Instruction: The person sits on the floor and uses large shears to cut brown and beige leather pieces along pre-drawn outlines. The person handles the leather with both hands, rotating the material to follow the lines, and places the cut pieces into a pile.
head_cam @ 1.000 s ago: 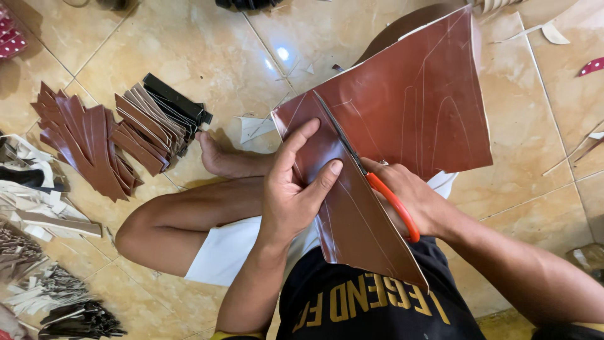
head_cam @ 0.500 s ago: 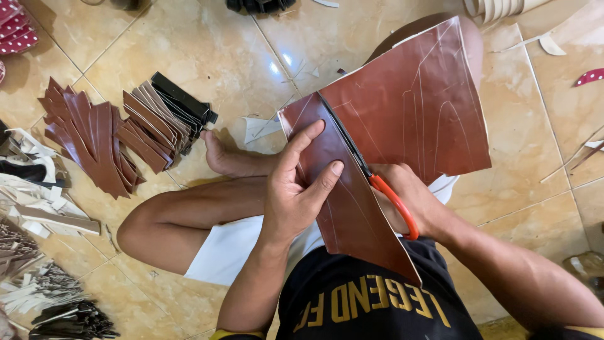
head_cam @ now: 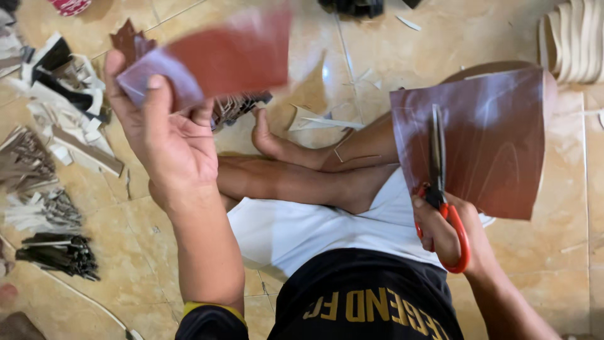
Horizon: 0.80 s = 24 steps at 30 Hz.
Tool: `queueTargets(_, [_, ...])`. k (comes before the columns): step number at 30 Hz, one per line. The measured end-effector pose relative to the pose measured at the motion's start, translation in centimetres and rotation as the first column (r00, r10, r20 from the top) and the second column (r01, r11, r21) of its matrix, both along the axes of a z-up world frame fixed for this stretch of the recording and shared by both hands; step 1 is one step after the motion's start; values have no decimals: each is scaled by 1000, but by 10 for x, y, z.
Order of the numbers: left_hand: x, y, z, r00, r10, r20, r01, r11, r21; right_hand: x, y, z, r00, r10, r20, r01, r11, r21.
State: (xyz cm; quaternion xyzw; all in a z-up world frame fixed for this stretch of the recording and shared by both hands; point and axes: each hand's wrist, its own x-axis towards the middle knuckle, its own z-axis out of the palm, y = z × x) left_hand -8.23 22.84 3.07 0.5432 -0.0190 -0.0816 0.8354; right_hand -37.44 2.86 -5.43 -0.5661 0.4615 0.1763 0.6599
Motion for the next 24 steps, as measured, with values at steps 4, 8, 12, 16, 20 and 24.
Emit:
queueTargets(4, [-21, 13, -23, 983, -122, -134, 115, 991, -64, 9, 22, 0, 997, 24, 73, -22, 999, -37])
queueTargets(8, [-69, 6, -76, 859, -411, -307, 415, 908, -54, 15, 37, 2, 946, 307, 109, -282, 939, -194])
queueTargets(12, [-100, -17, -75, 834, -431, -345, 309, 882, -355, 22, 44, 7, 896, 343, 283, -288, 932, -219])
queueTargets(16, [-107, -29, -53, 888, -375, -268, 281, 901, -329, 30, 50, 21, 835, 373, 405, -269, 918, -293])
queueTargets(20, [-118, -34, -54, 936, -303, -177, 249, 929, -275, 35, 52, 26, 843, 463, 274, -341, 854, -393])
queueTargets(24, [-131, -46, -52, 977, -205, -51, 189, 956, -226, 49, 60, 32, 836, 433, 336, -267, 857, -441])
